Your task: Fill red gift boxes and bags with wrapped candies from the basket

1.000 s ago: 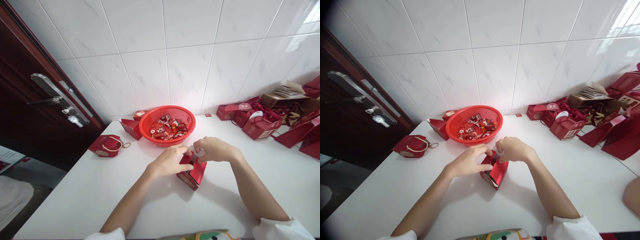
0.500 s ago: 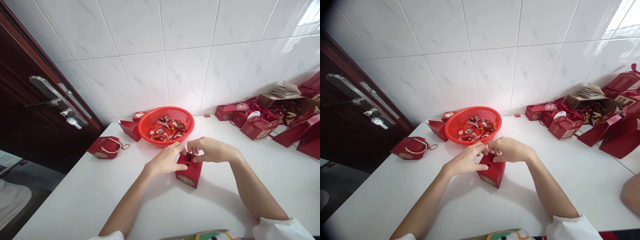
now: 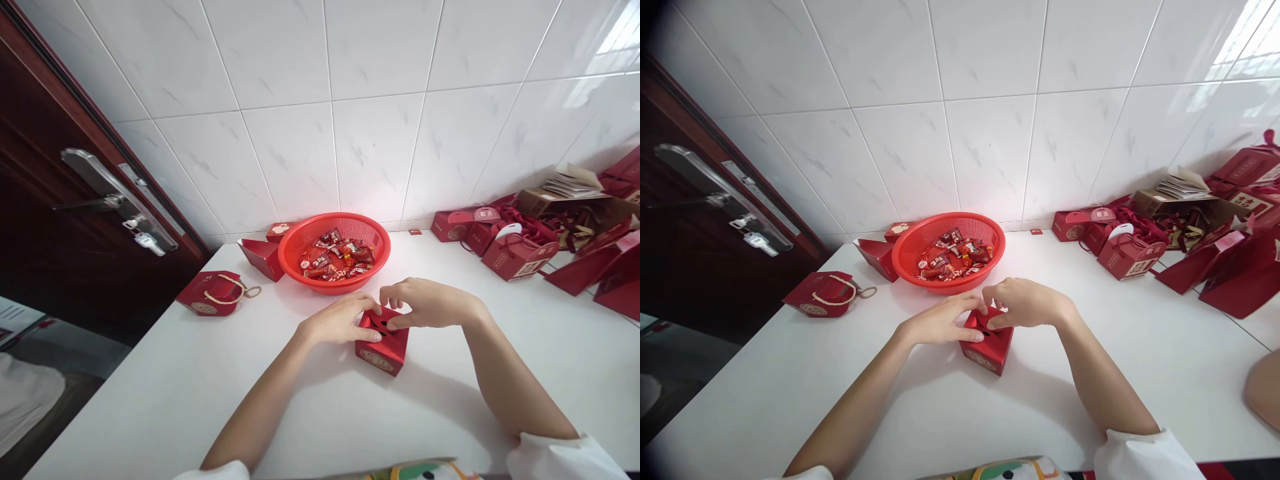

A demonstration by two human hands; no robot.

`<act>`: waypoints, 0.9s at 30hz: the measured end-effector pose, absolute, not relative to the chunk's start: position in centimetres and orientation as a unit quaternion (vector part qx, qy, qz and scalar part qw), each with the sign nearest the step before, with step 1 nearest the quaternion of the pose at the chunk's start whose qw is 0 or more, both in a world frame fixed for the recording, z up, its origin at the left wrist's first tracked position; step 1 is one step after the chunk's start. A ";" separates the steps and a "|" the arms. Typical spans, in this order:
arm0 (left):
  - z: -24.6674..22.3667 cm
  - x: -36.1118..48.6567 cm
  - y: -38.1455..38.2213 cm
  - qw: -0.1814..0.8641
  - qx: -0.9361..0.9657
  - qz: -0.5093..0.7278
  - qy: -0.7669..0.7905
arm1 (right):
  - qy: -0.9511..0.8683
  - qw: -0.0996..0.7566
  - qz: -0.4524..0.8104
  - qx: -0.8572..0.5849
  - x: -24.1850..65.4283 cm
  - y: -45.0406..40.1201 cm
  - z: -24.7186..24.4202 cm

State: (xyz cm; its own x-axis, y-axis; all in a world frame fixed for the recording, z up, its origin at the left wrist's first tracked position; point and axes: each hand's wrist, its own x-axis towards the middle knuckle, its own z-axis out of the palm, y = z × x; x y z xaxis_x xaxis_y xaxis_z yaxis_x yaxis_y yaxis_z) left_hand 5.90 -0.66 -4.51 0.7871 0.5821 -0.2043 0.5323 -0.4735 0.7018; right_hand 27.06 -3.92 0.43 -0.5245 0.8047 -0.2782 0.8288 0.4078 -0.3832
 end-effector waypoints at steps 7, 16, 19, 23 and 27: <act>-5.4 8.0 -2.9 0.321 0.818 0.066 0.474 | 0.784 0.022 -0.140 0.604 25.5 -7.2 -1.9; -5.8 8.4 -3.9 0.298 0.842 0.107 0.436 | 0.736 -0.081 -0.135 0.659 24.2 -9.7 -5.9; -6.0 8.3 -3.8 0.329 0.854 0.108 0.388 | 0.725 -0.129 -0.136 0.662 26.0 -9.6 -6.9; -6.2 8.2 -3.6 0.356 0.866 0.112 0.333 | 0.691 -0.211 -0.131 0.678 31.2 -7.2 -7.5; -6.1 8.1 -3.5 0.347 0.875 0.074 0.330 | 0.611 -0.261 -0.049 0.746 38.8 -1.9 -7.6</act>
